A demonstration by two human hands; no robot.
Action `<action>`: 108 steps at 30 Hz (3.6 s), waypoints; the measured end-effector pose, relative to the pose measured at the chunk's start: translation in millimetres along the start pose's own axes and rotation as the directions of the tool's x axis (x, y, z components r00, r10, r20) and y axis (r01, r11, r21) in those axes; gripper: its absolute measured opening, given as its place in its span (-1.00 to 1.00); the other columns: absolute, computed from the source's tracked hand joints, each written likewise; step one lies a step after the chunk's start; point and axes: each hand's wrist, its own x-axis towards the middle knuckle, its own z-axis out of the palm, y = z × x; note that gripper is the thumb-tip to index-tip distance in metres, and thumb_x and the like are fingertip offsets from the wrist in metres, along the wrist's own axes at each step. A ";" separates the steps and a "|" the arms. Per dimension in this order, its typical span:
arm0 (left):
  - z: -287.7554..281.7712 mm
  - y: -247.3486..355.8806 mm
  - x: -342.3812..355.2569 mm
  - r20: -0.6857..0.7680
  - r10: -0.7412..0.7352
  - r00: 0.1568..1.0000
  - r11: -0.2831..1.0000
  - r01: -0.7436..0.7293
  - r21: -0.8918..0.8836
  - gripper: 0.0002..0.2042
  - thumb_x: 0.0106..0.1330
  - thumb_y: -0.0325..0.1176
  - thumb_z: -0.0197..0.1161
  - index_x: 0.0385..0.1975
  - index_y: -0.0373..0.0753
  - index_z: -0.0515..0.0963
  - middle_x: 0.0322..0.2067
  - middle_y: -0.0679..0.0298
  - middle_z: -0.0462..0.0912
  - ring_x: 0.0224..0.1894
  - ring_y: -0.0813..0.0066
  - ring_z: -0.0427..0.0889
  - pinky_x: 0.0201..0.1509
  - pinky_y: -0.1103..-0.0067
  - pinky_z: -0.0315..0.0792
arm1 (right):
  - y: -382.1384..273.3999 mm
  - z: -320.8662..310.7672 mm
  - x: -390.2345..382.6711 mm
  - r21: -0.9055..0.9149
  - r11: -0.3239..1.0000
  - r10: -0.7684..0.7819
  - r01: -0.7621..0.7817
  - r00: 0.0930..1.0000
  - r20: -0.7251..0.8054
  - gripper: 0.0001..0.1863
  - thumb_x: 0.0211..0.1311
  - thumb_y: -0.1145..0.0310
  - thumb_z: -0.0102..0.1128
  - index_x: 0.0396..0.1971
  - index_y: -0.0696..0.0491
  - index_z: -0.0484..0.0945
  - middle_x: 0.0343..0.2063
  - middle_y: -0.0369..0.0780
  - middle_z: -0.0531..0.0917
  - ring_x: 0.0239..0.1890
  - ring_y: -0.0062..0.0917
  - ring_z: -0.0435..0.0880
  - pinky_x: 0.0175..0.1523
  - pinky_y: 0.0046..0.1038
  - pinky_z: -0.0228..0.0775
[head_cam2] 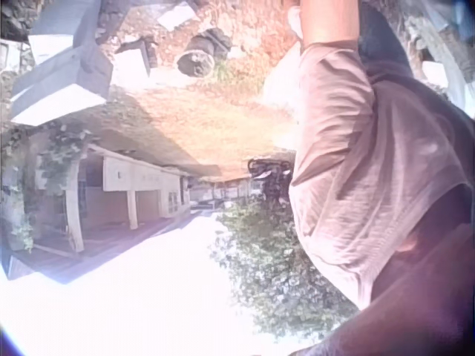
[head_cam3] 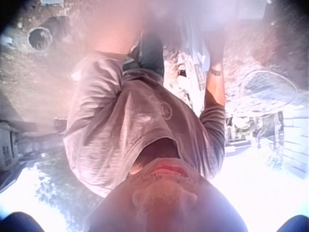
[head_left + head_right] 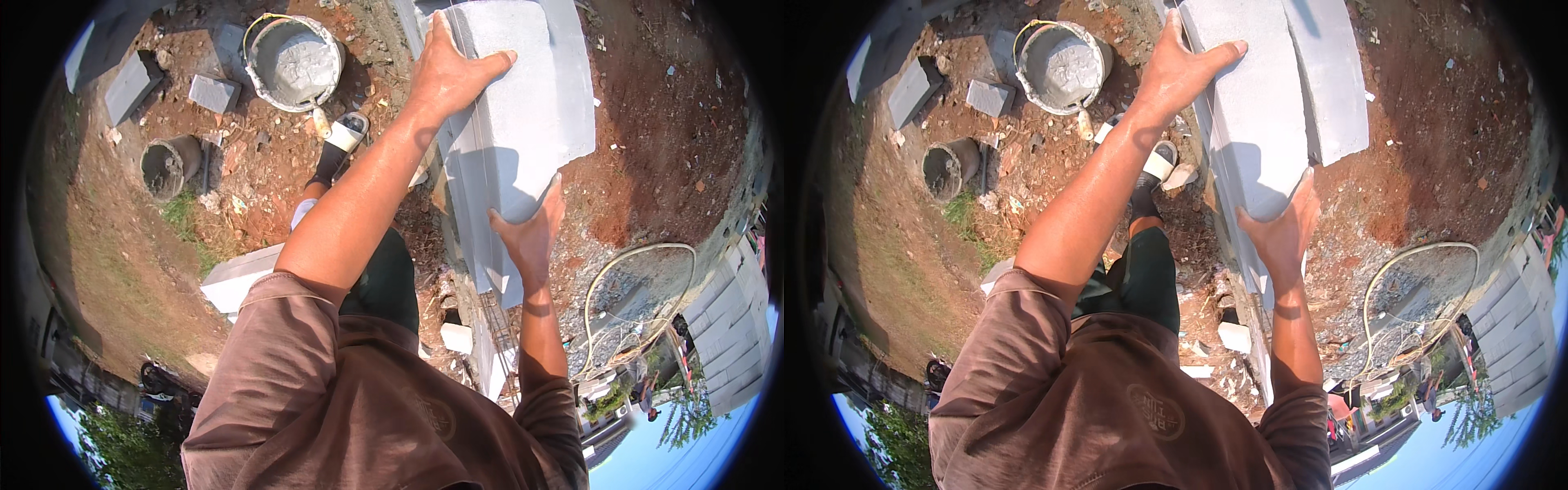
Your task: The person scoops mortar from a bucket with a trowel and applies it to the joints of a low wall made of concrete blocks. They then pick up a concrete block, place it on the wall, and adjust its position. The person repeats the process of applying mortar and placing blocks to extend the wall.
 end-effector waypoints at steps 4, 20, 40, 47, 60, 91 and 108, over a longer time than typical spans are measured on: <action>3.6 4.9 -1.5 -0.065 -0.079 0.995 0.987 0.087 0.134 0.06 -0.09 0.02 0.39 0.26 -0.53 -0.09 0.16 -0.21 0.23 0.20 0.05 0.32 0.26 0.39 0.23 | 11.7 4.4 -6.9 -0.004 0.999 0.052 -0.052 0.998 0.021 0.18 -0.41 0.36 0.47 0.26 0.29 -0.11 0.09 0.12 0.22 0.17 -0.06 0.17 0.26 -0.18 0.05; -18.3 31.4 35.7 -0.040 -0.110 0.993 0.988 0.114 0.105 0.09 -0.09 0.04 0.34 0.26 -0.56 -0.15 0.21 -0.27 0.12 0.26 -0.08 0.18 0.32 0.37 0.11 | -16.3 -3.0 23.6 0.015 1.000 0.015 -0.015 1.000 -0.011 0.20 -0.40 0.34 0.50 0.28 0.26 -0.12 0.03 0.12 0.26 0.09 -0.04 0.23 0.20 -0.14 0.10; -12.0 19.9 57.0 -0.041 0.015 0.999 0.997 -0.019 -0.079 -0.24 -0.04 -0.10 0.45 0.07 -0.47 0.26 -0.08 0.00 0.51 -0.05 0.29 0.54 0.10 0.48 0.36 | 177.7 3.5 -164.3 0.584 0.365 0.745 -0.725 0.604 0.284 -0.12 0.04 -0.01 0.30 0.19 0.30 0.18 -0.06 -0.03 0.54 0.03 -0.36 0.46 0.17 -0.44 0.20; -9.0 34.1 48.1 -0.011 0.053 0.999 0.982 -0.054 -0.179 -0.54 0.08 -0.43 0.27 0.01 -0.45 0.38 -0.11 0.09 0.55 -0.09 0.32 0.54 0.00 0.49 0.42 | 162.0 21.5 -152.4 0.754 0.316 0.584 -0.576 0.745 0.324 -0.48 0.06 0.32 0.34 -0.04 0.27 0.37 -0.15 -0.10 0.60 -0.13 -0.49 0.55 0.00 -0.49 0.34; -9.0 32.9 50.3 -0.034 0.052 0.998 0.986 -0.056 -0.160 -0.49 0.08 -0.40 0.31 0.04 -0.42 0.35 -0.07 0.11 0.53 -0.04 0.32 0.51 0.05 0.50 0.36 | 169.0 33.6 -159.9 0.796 0.360 0.543 -0.487 0.803 0.246 -0.61 -0.04 0.45 0.41 -0.19 0.24 0.50 -0.25 -0.15 0.64 -0.23 -0.51 0.59 -0.04 -0.52 0.40; -20.0 57.7 34.8 -0.059 -0.039 0.998 0.989 0.047 0.138 0.07 -0.12 0.15 0.41 0.17 -0.66 0.06 0.11 -0.22 0.30 0.19 0.10 0.31 0.27 0.41 0.14 | 161.5 31.8 -154.4 0.737 0.350 0.677 -0.578 0.700 0.228 -0.44 -0.11 0.41 0.45 -0.11 0.28 0.38 -0.20 -0.08 0.61 -0.19 -0.43 0.61 -0.03 -0.46 0.43; -400.5 -132.1 -441.9 -0.477 -0.417 0.774 0.490 0.633 0.599 -0.54 0.22 -0.01 0.14 -0.44 -0.43 0.53 -0.52 -0.05 0.56 -0.41 0.03 0.51 -0.33 0.30 0.32 | 196.4 -13.8 -184.4 0.473 0.630 0.664 -0.616 0.743 0.082 -0.47 -0.01 0.03 0.31 -0.28 0.26 0.57 -0.38 0.03 0.65 -0.28 -0.27 0.63 -0.16 -0.34 0.39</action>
